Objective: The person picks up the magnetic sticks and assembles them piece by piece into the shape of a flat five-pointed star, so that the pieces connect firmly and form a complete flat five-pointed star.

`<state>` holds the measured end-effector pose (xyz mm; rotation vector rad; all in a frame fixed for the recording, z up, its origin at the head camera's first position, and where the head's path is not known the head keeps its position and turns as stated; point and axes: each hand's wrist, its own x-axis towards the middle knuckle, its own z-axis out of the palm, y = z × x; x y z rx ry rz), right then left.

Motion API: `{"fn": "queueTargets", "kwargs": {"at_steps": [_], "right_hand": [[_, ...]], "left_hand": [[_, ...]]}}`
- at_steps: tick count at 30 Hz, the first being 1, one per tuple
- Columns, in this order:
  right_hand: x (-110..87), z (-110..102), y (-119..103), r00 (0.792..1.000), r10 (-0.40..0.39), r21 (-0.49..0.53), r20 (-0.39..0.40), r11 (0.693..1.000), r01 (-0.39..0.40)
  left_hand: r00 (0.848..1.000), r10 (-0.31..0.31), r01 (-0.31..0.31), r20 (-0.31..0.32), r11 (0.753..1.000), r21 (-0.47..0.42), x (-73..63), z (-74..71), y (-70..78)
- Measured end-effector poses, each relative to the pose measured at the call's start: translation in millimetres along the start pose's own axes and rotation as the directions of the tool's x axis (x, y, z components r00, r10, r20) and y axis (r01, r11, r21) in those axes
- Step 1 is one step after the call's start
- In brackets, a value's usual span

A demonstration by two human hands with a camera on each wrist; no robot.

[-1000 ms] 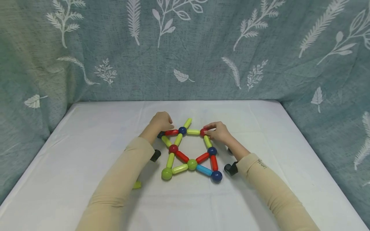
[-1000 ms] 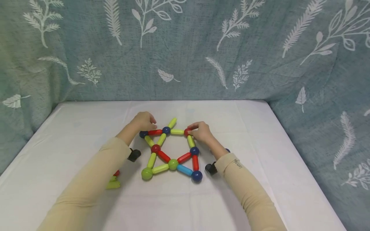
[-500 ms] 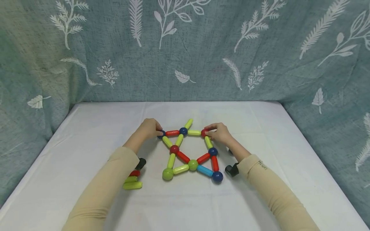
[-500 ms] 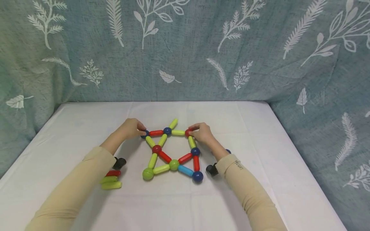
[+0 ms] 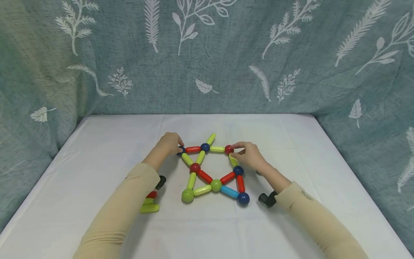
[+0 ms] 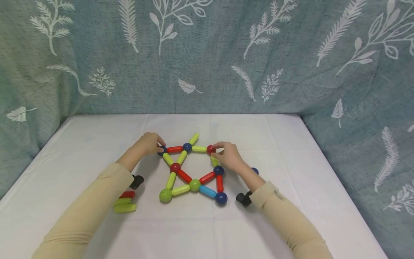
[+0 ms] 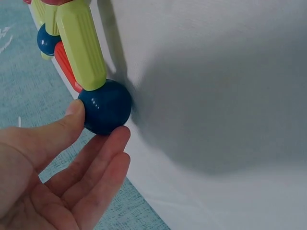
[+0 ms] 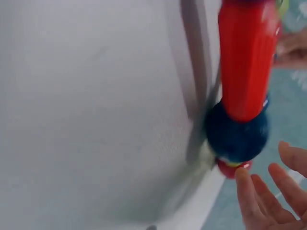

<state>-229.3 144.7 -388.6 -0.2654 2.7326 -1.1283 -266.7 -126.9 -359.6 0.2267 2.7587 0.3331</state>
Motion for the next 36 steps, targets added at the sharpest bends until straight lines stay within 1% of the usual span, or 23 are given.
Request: {"fn": "queueTargets", "kwargs": {"at_steps": [5,10,13,15,17,19,24,30,32,36], "right_hand": [[-36.9,0.0,-1.3,0.992,-0.127,-0.025,0.012,0.992,0.127],[-71.5,1.4,2.2,0.985,-0.173,-0.033,0.023,0.984,0.174],[-86.0,3.7,6.8,0.978,-0.197,-0.013,0.068,0.98,0.199],[-92.0,5.5,9.7,0.971,-0.217,-0.006,0.099,0.976,0.218],[-95.3,7.4,11.8,0.965,-0.235,-0.002,0.117,0.972,0.237],[-96.9,8.9,13.0,0.961,-0.251,-0.011,0.118,0.967,0.254],[-97.4,10.4,13.7,0.958,-0.264,-0.015,0.112,0.964,0.267],[-93.9,7.5,13.5,0.969,-0.232,-0.043,0.08,0.971,0.236],[-91.1,5.5,13.4,0.972,-0.222,-0.054,0.071,0.973,0.226],[-81.4,1.4,13.0,0.976,-0.203,-0.093,0.084,0.973,0.21]], "left_hand": [[1.0,-0.004,0.004,0.007,1.0,0.01,-1.2,-0.4,1.5],[1.0,0.003,-0.003,0.004,1.0,0.006,-1.6,-0.8,4.8],[1.0,-0.001,0.001,0.008,1.0,0.007,-1.6,-0.4,5.3],[1.0,-0.005,0.005,0.01,1.0,0.015,-1.3,0.0,4.8],[1.0,-0.007,0.007,0.011,1.0,0.023,-1.1,0.3,4.2],[1.0,-0.008,0.008,0.013,1.0,0.028,-1.2,0.5,3.7],[1.0,-0.01,0.009,0.017,0.999,0.039,-4.8,1.2,2.4],[1.0,-0.01,0.01,0.015,0.998,0.058,-15.9,0.0,-3.0],[1.0,-0.011,0.01,0.012,0.999,0.045,-20.6,-0.6,-5.8],[1.0,-0.005,0.005,0.013,0.999,0.039,-30.7,-1.1,-13.6]]}}
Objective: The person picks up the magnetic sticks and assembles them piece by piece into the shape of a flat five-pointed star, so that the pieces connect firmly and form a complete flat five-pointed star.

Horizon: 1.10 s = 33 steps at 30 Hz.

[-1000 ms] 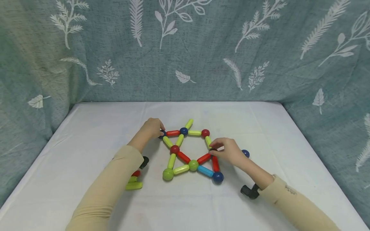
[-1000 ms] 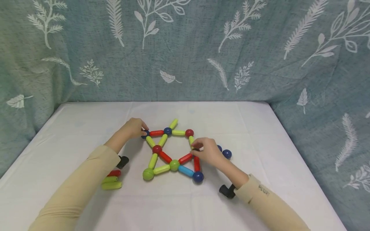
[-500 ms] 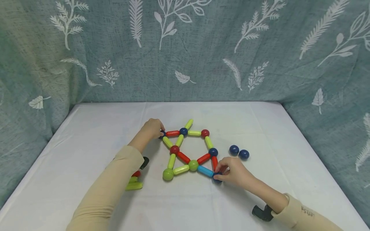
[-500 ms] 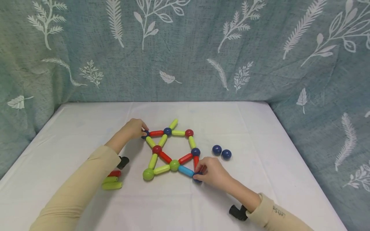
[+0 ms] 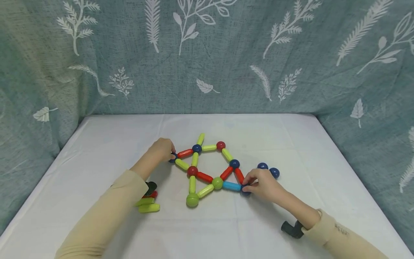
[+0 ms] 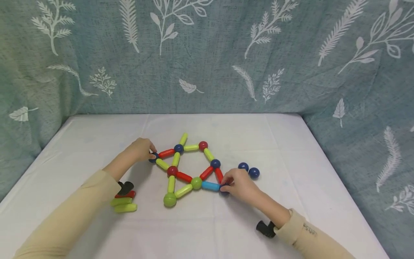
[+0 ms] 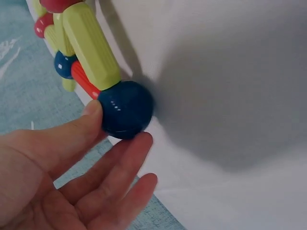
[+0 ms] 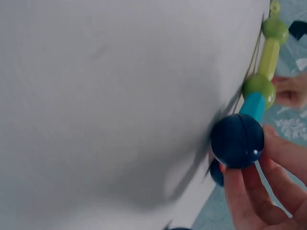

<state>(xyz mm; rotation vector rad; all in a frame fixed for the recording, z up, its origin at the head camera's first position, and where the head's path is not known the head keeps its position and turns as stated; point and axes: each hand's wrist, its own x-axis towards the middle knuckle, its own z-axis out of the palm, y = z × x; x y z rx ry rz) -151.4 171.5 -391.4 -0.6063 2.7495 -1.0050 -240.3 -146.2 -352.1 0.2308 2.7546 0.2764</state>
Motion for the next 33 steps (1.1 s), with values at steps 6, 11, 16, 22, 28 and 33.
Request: {"fn": "queueTargets", "kwargs": {"at_steps": [6,11,16,22,28,33], "right_hand": [[21.6,-7.4,0.4,0.998,0.047,-0.075,0.034,0.996,-0.044],[35.5,-14.9,3.4,0.993,0.109,-0.097,0.052,0.99,-0.104],[44.1,-24.0,9.7,0.989,0.14,-0.098,0.051,0.986,-0.135],[53.5,-33.1,19.9,0.99,0.133,-0.127,0.041,0.984,-0.126],[60.4,-41.1,27.9,0.986,0.161,-0.125,0.034,0.98,-0.155],[66.8,-46.6,33.5,0.976,0.215,-0.102,0.035,0.972,-0.211]], "left_hand": [[1.0,0.023,-0.023,0.018,0.999,0.022,-17.3,4.1,-13.6],[0.998,0.065,-0.065,0.001,0.998,0.009,-31.3,13.0,-14.2],[0.995,0.096,-0.096,-0.019,0.995,0.016,-40.7,16.9,-4.8],[0.992,0.122,-0.122,-0.015,0.992,0.011,-47.2,21.0,4.6],[0.988,0.152,-0.152,-0.008,0.988,0.005,-55.7,26.7,17.6],[0.983,0.181,-0.181,-0.013,0.983,-0.008,-63.1,34.3,28.0]]}}
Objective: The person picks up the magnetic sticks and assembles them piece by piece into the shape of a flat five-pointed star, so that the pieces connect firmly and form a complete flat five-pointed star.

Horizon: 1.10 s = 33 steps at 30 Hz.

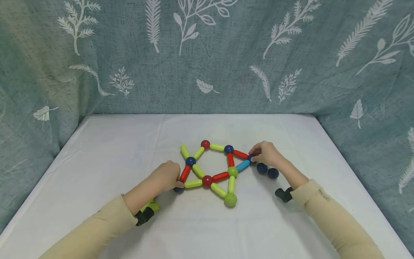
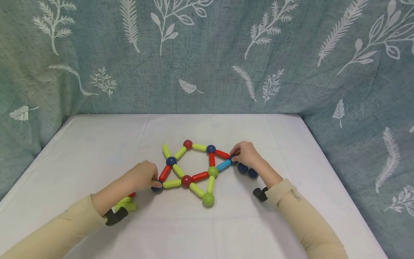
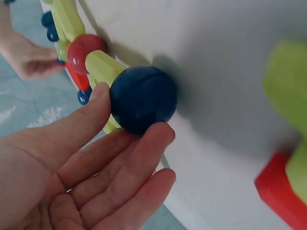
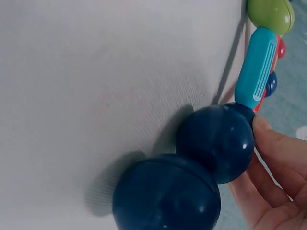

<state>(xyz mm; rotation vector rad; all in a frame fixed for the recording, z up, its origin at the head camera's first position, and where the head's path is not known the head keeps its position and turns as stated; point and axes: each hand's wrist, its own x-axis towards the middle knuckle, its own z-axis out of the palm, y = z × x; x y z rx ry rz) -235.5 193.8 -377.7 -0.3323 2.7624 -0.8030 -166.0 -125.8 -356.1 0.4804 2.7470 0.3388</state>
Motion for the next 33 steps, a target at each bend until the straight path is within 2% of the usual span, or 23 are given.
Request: {"fn": "queueTargets", "kwargs": {"at_steps": [7,12,17,20,25,29,33], "right_hand": [[12.5,-5.4,1.5,0.999,0.045,0.004,0.005,0.999,-0.045],[19.9,-8.2,6.6,0.998,0.062,0.016,-0.001,0.998,-0.062],[22.1,-10.9,11.7,0.996,0.088,0.051,-0.006,0.995,-0.088],[22.9,-11.2,11.8,0.996,0.094,0.065,0.005,0.993,-0.094],[24.6,-10.6,10.1,0.995,0.102,0.072,0.015,0.992,-0.103],[24.9,-10.2,10.0,0.994,0.111,0.085,0.023,0.99,-0.112],[25.2,-9.3,11.1,0.993,0.113,0.089,0.019,0.989,-0.114]], "left_hand": [[1.0,0.023,-0.022,0.004,0.997,-0.072,-4.9,13.2,16.0],[0.999,0.053,-0.053,-0.015,0.996,-0.066,-8.4,20.2,25.2],[0.999,0.038,-0.037,0.011,0.997,-0.074,-17.4,15.6,26.1],[1.0,0.011,-0.008,0.026,0.996,-0.092,-26.9,7.1,11.9],[1.0,-0.01,0.01,0.001,0.994,-0.112,-44.5,-1.8,-33.8],[0.999,-0.029,0.026,-0.023,0.992,-0.121,-58.0,-2.2,-67.5],[0.997,-0.072,0.066,-0.025,0.98,-0.19,-65.6,1.6,-87.7]]}}
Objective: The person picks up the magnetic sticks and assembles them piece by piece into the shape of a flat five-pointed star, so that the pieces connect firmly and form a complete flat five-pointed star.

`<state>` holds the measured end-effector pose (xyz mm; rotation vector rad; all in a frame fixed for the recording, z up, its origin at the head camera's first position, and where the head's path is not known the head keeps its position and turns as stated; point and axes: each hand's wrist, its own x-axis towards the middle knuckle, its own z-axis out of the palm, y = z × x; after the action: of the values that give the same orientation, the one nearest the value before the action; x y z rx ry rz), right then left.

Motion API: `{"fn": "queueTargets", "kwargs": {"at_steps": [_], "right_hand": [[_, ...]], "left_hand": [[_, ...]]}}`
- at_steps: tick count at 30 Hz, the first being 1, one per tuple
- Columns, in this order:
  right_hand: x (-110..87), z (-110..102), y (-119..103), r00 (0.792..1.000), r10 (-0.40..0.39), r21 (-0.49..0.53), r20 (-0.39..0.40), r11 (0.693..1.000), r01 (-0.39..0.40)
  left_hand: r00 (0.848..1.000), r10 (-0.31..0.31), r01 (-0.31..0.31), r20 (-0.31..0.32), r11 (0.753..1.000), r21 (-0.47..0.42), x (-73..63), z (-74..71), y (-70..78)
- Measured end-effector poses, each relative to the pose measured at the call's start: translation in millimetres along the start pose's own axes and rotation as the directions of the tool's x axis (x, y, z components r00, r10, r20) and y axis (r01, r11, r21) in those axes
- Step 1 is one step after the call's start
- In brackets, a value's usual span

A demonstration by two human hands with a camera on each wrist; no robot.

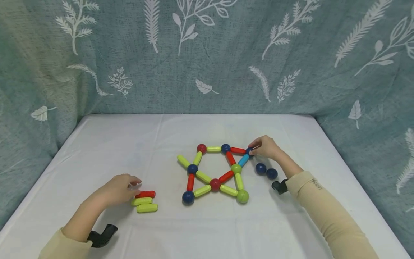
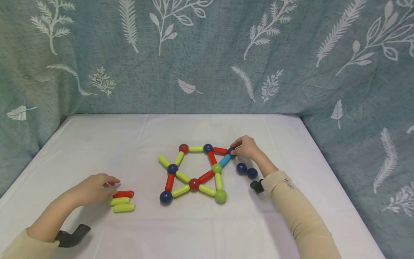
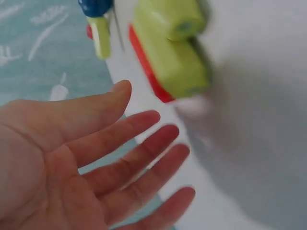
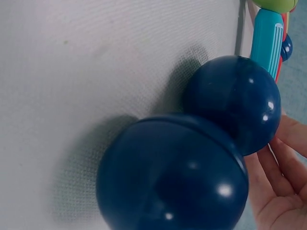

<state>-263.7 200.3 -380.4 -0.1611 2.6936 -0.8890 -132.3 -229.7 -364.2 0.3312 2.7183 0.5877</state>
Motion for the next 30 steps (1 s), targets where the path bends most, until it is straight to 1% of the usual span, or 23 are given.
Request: {"fn": "queueTargets", "kwargs": {"at_steps": [3,9,15,20,22,25,28,30], "right_hand": [[0.2,0.4,0.0,1.0,0.009,0.007,-0.005,1.0,-0.009],[1.5,0.6,-0.5,1.0,0.022,0.008,-0.003,1.0,-0.022],[-0.2,0.4,0.2,1.0,0.027,0.01,-0.016,1.0,-0.027],[-1.2,1.1,0.2,0.999,0.024,0.002,-0.021,1.0,-0.024],[-1.4,1.0,0.0,1.0,0.024,0.0,-0.02,1.0,-0.024],[-2.1,0.8,-0.3,1.0,0.022,0.001,-0.019,1.0,-0.022],[-2.3,1.1,0.1,1.0,0.018,0.003,-0.022,1.0,-0.018],[-2.2,1.6,0.4,1.0,0.017,0.004,-0.024,1.0,-0.017]], "left_hand": [[1.0,-0.014,0.014,-0.002,0.999,-0.048,-1.3,3.1,-8.6],[1.0,-0.014,0.013,-0.012,0.998,-0.057,-0.2,9.1,-15.7],[1.0,0.001,-0.002,-0.015,0.998,-0.068,2.7,11.5,-15.5],[0.998,0.027,-0.032,-0.059,0.996,-0.084,8.2,9.5,-10.4],[0.996,0.044,-0.051,-0.084,0.994,-0.091,12.8,5.8,-7.2],[0.989,0.073,-0.087,-0.131,0.99,-0.108,23.5,-0.9,-2.6],[0.978,0.089,-0.111,-0.186,0.988,-0.109,39.6,-6.8,2.9],[0.975,0.086,-0.111,-0.203,0.987,-0.117,52.3,-10.0,7.9]]}}
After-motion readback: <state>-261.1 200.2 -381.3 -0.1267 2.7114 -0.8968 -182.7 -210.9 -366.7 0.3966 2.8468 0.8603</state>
